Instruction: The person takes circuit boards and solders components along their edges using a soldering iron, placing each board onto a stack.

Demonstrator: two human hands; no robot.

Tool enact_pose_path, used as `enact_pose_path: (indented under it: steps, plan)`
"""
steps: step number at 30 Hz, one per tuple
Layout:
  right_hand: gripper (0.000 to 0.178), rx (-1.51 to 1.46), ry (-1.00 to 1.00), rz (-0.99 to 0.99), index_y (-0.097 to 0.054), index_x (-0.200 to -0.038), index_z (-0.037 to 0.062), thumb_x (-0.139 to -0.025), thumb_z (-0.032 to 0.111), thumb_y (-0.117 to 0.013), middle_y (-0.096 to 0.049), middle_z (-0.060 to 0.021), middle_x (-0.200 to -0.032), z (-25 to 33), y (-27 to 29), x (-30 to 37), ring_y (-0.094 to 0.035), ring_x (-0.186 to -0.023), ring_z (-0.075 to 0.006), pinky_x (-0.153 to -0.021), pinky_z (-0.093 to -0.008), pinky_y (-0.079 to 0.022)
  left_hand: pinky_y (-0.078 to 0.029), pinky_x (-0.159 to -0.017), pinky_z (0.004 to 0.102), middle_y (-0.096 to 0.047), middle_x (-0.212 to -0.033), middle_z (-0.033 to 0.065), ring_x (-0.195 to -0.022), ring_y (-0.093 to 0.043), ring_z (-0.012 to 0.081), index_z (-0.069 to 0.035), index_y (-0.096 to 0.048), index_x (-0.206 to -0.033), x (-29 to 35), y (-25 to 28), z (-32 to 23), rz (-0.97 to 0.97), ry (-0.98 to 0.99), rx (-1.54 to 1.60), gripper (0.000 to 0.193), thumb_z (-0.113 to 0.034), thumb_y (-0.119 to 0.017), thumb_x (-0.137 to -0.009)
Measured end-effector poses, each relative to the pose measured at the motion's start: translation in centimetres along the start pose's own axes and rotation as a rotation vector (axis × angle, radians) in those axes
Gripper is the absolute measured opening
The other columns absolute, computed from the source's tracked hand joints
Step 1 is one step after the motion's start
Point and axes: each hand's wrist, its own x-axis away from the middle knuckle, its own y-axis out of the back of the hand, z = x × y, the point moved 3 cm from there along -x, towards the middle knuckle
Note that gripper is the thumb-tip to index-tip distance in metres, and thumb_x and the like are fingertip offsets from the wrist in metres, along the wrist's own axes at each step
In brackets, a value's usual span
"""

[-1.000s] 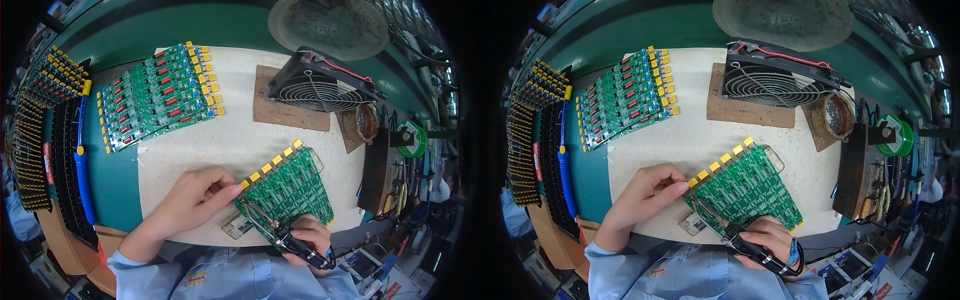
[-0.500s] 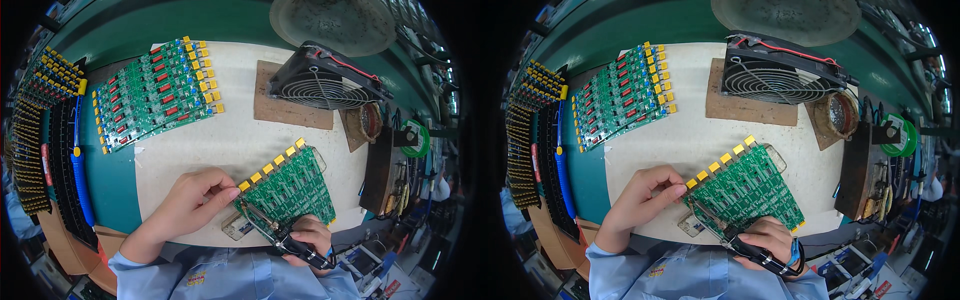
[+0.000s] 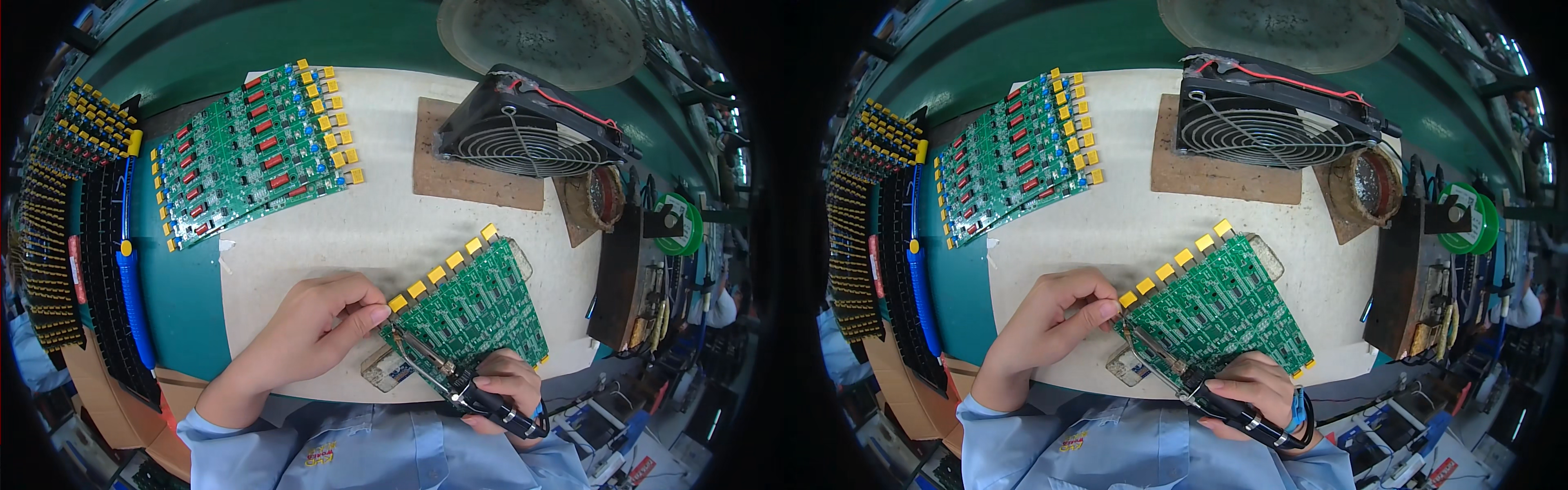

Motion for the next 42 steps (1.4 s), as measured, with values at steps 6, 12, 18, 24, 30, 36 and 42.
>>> enact_pose_path:
  steps: [6,12,18,24,30,36,42]
  plan:
    - [0.04,-0.101,-0.057,-0.135,-0.063,-0.097,0.0037,-0.063,0.017,-0.08,-0.062,-0.0084,-0.074,0.1,-0.1,0.4,-0.057,-0.064,-0.0201,-0.065,-0.0292,-0.048,-0.042,-0.056,0.0202,-0.059,-0.075,0.0064,-0.062,-0.052,0.0116,0.002,-0.058,-0.08,0.0,-0.1,-0.1,-0.01,-0.008,-0.009,0.007,-0.003,-0.057,-0.086]
    - [0.041,-0.125,-0.03,-0.23,-0.063,-0.096,0.0029,-0.061,0.016,-0.081,-0.061,-0.0091,-0.076,0.6,0.4,0.3,-0.057,-0.067,-0.0218,-0.067,-0.0305,-0.048,-0.04,-0.055,0.0191,-0.058,-0.072,0.0049,-0.06,-0.051,0.0105,0.001,-0.058,-0.079,0.1,-0.1,-0.3,-0.041,0.039,0.02,0.008,-0.003,-0.059,-0.085]
    - [0.039,0.017,-0.031,0.086,-0.065,-0.094,0.0028,-0.061,0.015,-0.081,-0.061,-0.0084,-0.075,0.7,0.1,-0.4,-0.057,-0.066,-0.0212,-0.067,-0.0303,-0.048,-0.037,-0.053,0.0188,-0.057,-0.068,0.0035,-0.057,-0.048,0.0094,0.001,-0.059,-0.077,0.3,0.2,-0.6,-0.045,0.074,-0.043,0.009,-0.004,-0.06,-0.084]
    - [0.037,0.041,-0.036,0.087,-0.065,-0.094,0.003,-0.061,0.015,-0.08,-0.062,-0.0081,-0.075,0.9,-0.3,-0.5,-0.057,-0.065,-0.0199,-0.067,-0.0299,-0.048,-0.034,-0.051,0.0197,-0.057,-0.068,0.0034,-0.055,-0.045,0.0093,0.0,-0.059,-0.076,0.3,0.2,-0.4,-0.039,0.028,-0.092,0.01,-0.005,-0.06,-0.084]
    - [0.037,0.033,-0.017,0.066,-0.065,-0.095,0.0031,-0.062,0.014,-0.079,-0.063,-0.0078,-0.075,0.6,-0.3,-0.4,-0.057,-0.063,-0.0188,-0.067,-0.0294,-0.048,-0.034,-0.048,0.0264,-0.056,-0.062,0.0074,-0.05,-0.044,0.0153,0.001,-0.057,-0.072,0.3,0.1,-0.6,-0.084,0.01,-0.081,0.013,-0.007,-0.061,-0.082]
    - [0.038,0.024,-0.005,0.067,-0.065,-0.096,0.0032,-0.062,0.015,-0.08,-0.063,-0.0078,-0.075,0.6,-0.4,-0.5,-0.057,-0.063,-0.0187,-0.067,-0.0293,-0.047,-0.033,-0.048,0.0235,-0.056,-0.064,0.0053,-0.051,-0.043,0.0126,0.0,-0.058,-0.073,0.3,0.1,-0.7,-0.081,0.017,-0.101,0.013,-0.006,-0.06,-0.083]
    - [0.038,0.013,0.006,0.063,-0.064,-0.096,0.0031,-0.063,0.017,-0.08,-0.063,-0.0076,-0.075,0.6,-0.4,-0.7,-0.057,-0.063,-0.0186,-0.066,-0.0292,-0.047,-0.031,-0.048,0.0208,-0.055,-0.065,0.0031,-0.052,-0.04,0.0094,0.0,-0.058,-0.073,0.3,0.2,-0.7,-0.079,-0.017,-0.156,0.013,-0.006,-0.06,-0.084]
